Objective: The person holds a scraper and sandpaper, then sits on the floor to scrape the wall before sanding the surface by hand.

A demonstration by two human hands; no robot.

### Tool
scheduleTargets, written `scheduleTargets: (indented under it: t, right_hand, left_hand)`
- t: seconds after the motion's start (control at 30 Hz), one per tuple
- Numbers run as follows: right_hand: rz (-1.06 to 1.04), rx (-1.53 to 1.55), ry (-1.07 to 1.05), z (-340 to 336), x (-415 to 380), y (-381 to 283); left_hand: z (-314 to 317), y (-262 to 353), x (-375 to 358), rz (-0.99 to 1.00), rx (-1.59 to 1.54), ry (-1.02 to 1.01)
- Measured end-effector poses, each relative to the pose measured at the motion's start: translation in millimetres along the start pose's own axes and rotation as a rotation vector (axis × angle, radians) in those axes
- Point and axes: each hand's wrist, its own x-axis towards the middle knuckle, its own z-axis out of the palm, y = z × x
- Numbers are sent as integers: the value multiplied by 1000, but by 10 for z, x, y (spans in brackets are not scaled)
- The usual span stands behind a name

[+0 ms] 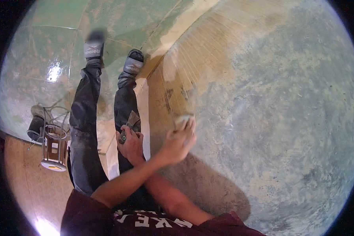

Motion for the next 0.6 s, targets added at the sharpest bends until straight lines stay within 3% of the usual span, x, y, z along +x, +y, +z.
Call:
scheduleTargets:
  t: [0.13, 0.2, 0.33, 0.4, 0.5, 0.6]
  right_hand:
    - [-52, 71, 79, 48, -15, 31]
    - [-37, 51, 108, -2, -85, -8]
    - [-40, 27, 129, 35, -36, -85]
    - [-29, -30, 65, 32, -36, -44]
    - [-30, -17, 70, 79, -25, -22]
    - [15, 50, 73, 41, -71, -125]
  left_hand:
    - [121, -206, 319, 83, 278, 128]
    - [-101, -500, 892, -181, -7, -75]
    - [-1, -404, 495, -328, -228, -218]
    - [191, -150, -44, -6, -23, -4]
    - [98, -275, 63, 99, 71, 67]
    - [14, -753, 709, 32, 63, 34]
